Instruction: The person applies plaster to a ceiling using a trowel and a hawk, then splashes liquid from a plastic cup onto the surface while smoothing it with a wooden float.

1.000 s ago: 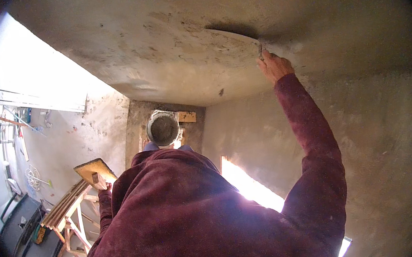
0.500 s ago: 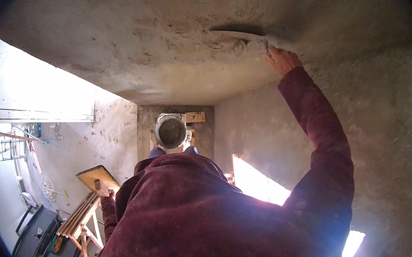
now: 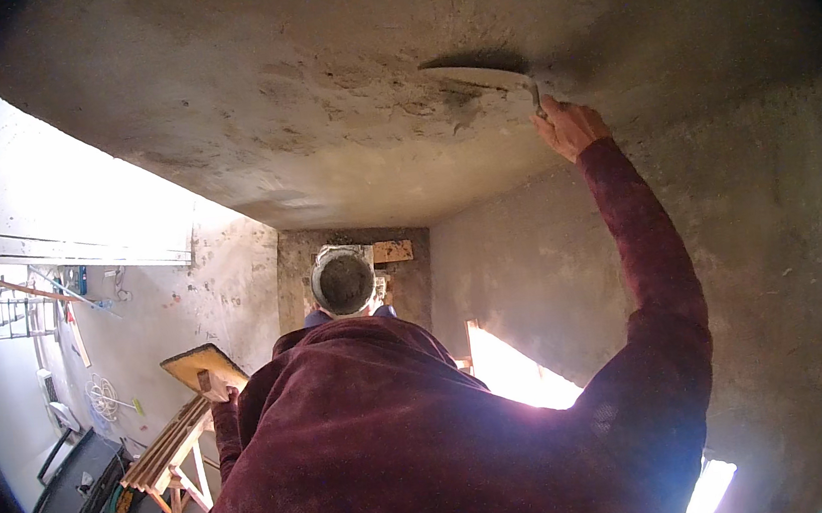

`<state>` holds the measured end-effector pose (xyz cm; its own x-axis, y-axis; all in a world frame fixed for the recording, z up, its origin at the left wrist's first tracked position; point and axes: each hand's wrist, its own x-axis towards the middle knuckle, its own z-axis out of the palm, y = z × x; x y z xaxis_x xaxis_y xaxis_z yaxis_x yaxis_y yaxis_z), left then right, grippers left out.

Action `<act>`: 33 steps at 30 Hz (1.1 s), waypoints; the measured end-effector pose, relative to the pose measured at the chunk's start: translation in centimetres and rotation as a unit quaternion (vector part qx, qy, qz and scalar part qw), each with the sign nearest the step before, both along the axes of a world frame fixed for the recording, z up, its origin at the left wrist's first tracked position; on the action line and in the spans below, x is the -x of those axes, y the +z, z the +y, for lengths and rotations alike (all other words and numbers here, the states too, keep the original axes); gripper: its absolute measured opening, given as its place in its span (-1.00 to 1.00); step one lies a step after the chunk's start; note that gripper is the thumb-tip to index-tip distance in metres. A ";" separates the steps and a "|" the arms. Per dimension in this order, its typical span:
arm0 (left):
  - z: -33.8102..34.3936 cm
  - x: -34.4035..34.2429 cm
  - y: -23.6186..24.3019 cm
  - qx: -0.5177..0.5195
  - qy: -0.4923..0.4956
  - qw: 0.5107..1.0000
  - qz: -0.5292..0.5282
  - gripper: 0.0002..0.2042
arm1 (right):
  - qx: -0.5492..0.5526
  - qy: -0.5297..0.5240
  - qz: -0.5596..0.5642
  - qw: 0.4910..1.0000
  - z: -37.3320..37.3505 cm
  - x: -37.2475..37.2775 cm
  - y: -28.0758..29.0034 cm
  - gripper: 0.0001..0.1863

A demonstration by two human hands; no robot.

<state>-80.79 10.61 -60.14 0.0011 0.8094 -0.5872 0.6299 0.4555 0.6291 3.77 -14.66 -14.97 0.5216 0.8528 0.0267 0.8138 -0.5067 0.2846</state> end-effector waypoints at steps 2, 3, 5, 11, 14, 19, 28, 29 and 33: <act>-0.2 -0.1 0.1 -0.006 -0.009 1.000 0.011 -0.75 | -0.011 -0.010 0.014 1.000 -0.1 -0.2 -0.5 -0.61; -0.2 -0.2 0.2 -0.007 -0.013 1.000 0.014 -0.75 | -0.037 -0.014 0.030 0.999 -0.1 -0.4 -0.7 -0.61; -0.4 -0.1 0.4 -0.008 -0.022 0.999 0.027 -0.74 | -0.032 -0.040 0.057 0.997 -0.4 -0.7 -1.5 -0.61; -0.6 0.5 1.5 -0.020 -0.039 0.998 0.055 -0.72 | -0.034 0.000 0.050 0.998 -2.0 -1.5 -4.6 -0.60; -0.1 0.5 1.9 -0.028 -0.057 0.996 0.069 -0.71 | -0.064 -0.023 0.060 0.996 -2.5 -2.2 -5.4 -0.59; 0.5 0.4 2.5 -0.046 -0.073 0.993 0.083 -0.70 | 0.048 -0.098 0.093 0.990 -2.6 -2.0 -5.1 -0.59; 0.1 0.2 4.5 -0.069 -0.121 0.983 0.117 -0.67 | -0.060 -0.042 0.094 0.993 -1.1 -0.5 -6.1 -0.54; -0.1 0.2 4.2 -0.070 -0.116 0.984 0.112 -0.67 | 0.017 -0.066 0.092 0.993 -1.0 -0.4 -6.2 -0.54; -1.1 1.0 1.6 -0.068 -0.062 0.996 0.022 -0.65 | 0.058 -0.047 0.061 0.995 -0.9 0.0 -6.8 -0.54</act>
<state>-81.81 9.48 -58.54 0.0834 0.8767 -0.4738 0.7039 0.2847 0.6508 3.80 -15.54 -21.74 0.5918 0.7942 -0.1380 0.7969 -0.5507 0.2483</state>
